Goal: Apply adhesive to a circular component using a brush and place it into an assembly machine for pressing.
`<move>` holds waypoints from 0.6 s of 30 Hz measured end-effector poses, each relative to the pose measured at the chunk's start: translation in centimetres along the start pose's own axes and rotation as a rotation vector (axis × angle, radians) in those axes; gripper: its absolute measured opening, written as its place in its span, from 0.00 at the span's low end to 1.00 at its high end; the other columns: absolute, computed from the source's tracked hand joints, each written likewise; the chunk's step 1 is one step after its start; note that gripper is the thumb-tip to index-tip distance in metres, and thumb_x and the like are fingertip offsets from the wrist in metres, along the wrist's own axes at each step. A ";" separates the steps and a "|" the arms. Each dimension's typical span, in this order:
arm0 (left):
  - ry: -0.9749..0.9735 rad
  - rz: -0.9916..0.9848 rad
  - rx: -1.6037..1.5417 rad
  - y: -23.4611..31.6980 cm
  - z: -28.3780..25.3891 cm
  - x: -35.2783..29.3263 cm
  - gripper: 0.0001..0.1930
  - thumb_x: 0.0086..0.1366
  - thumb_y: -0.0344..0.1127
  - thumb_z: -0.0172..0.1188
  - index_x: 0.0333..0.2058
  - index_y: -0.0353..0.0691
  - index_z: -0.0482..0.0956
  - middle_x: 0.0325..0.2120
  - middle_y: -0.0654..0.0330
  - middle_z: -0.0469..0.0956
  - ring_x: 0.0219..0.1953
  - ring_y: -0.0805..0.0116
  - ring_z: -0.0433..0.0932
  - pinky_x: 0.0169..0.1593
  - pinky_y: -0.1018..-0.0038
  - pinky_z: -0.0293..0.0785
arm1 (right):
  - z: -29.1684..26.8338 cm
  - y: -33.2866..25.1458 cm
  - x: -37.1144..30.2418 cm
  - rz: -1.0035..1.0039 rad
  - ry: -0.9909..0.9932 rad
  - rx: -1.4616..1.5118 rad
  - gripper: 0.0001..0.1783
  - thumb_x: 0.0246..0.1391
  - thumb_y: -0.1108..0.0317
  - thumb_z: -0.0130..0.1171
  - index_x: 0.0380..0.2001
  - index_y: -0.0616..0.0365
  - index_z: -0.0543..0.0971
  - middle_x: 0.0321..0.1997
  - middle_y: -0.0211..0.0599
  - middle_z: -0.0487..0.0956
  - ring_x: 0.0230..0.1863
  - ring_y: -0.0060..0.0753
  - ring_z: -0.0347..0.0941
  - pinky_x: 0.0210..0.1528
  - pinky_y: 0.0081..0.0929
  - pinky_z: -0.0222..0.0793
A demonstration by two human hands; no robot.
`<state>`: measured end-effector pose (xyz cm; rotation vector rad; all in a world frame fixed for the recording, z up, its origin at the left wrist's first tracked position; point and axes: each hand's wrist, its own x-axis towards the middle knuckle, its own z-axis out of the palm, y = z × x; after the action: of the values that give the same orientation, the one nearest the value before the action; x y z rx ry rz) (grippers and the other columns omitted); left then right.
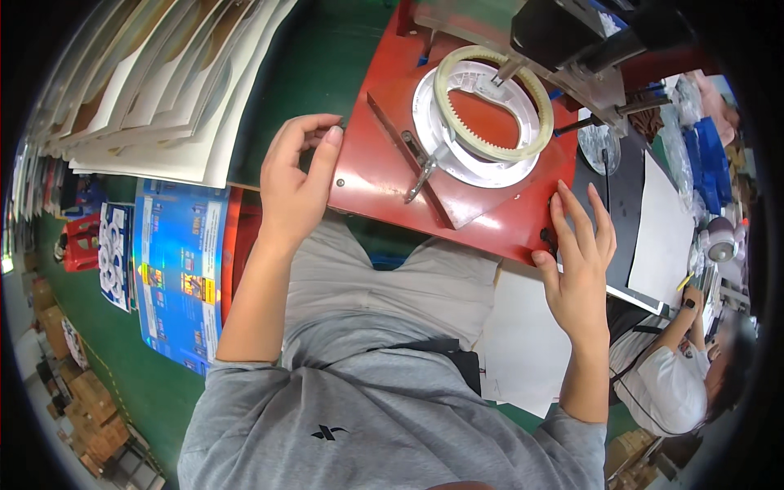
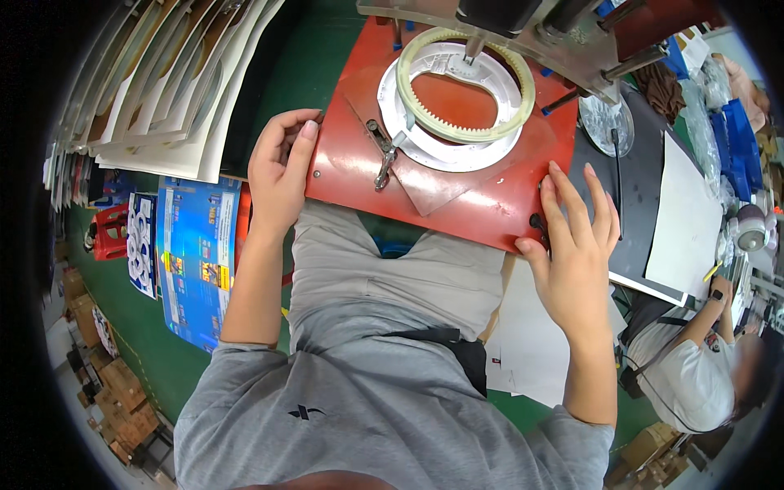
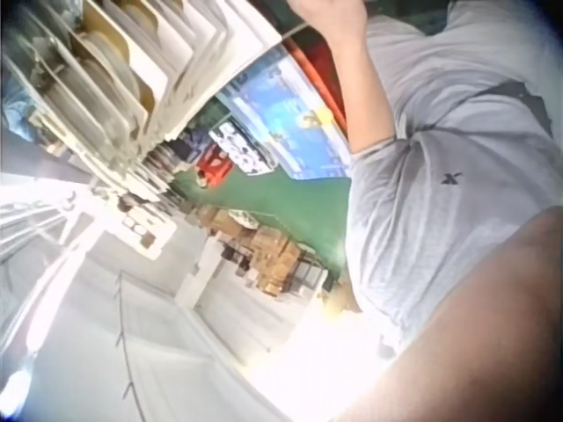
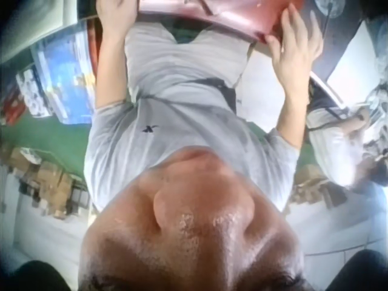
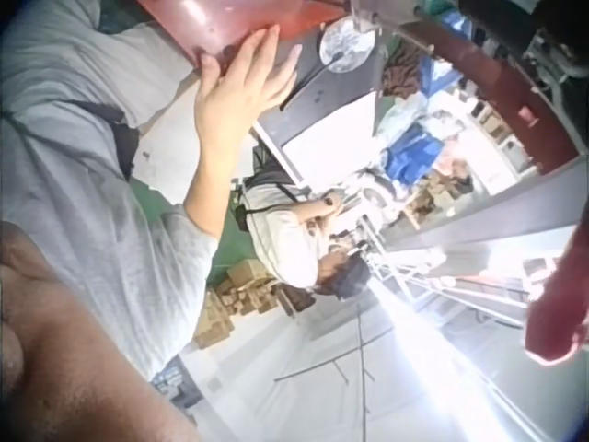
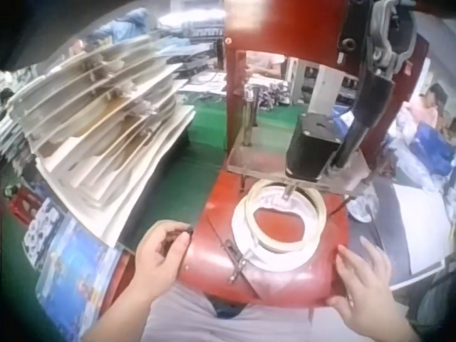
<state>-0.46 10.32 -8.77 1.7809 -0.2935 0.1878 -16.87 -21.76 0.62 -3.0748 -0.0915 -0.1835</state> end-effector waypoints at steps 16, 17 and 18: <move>-0.147 0.561 0.285 8.8 0.9 1.5 0.12 0.59 0.23 0.73 0.43 0.37 0.87 0.43 0.54 0.82 0.44 0.57 0.82 0.49 0.68 0.78 | -0.2 -0.9 4.8 -0.121 0.346 0.439 0.17 0.62 0.75 0.66 0.54 0.60 0.84 0.62 0.45 0.81 0.63 0.51 0.76 0.66 0.42 0.71; -0.206 0.612 0.322 9.7 1.3 1.4 0.13 0.59 0.21 0.73 0.43 0.36 0.88 0.43 0.55 0.82 0.43 0.61 0.82 0.47 0.69 0.78 | 0.2 -0.9 5.4 -0.170 0.384 0.445 0.17 0.61 0.76 0.66 0.53 0.59 0.84 0.61 0.44 0.81 0.63 0.51 0.76 0.66 0.42 0.71; -0.226 0.753 0.333 10.0 2.0 2.0 0.13 0.56 0.23 0.75 0.41 0.38 0.88 0.41 0.57 0.81 0.42 0.58 0.80 0.46 0.65 0.76 | 0.5 -1.1 6.0 -0.171 0.389 0.448 0.17 0.61 0.76 0.66 0.53 0.59 0.84 0.61 0.44 0.81 0.63 0.51 0.76 0.66 0.42 0.71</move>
<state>-1.56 6.09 0.65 1.9439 -1.1497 0.5962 -10.90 -20.34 0.92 -2.5325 -0.3264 -0.6636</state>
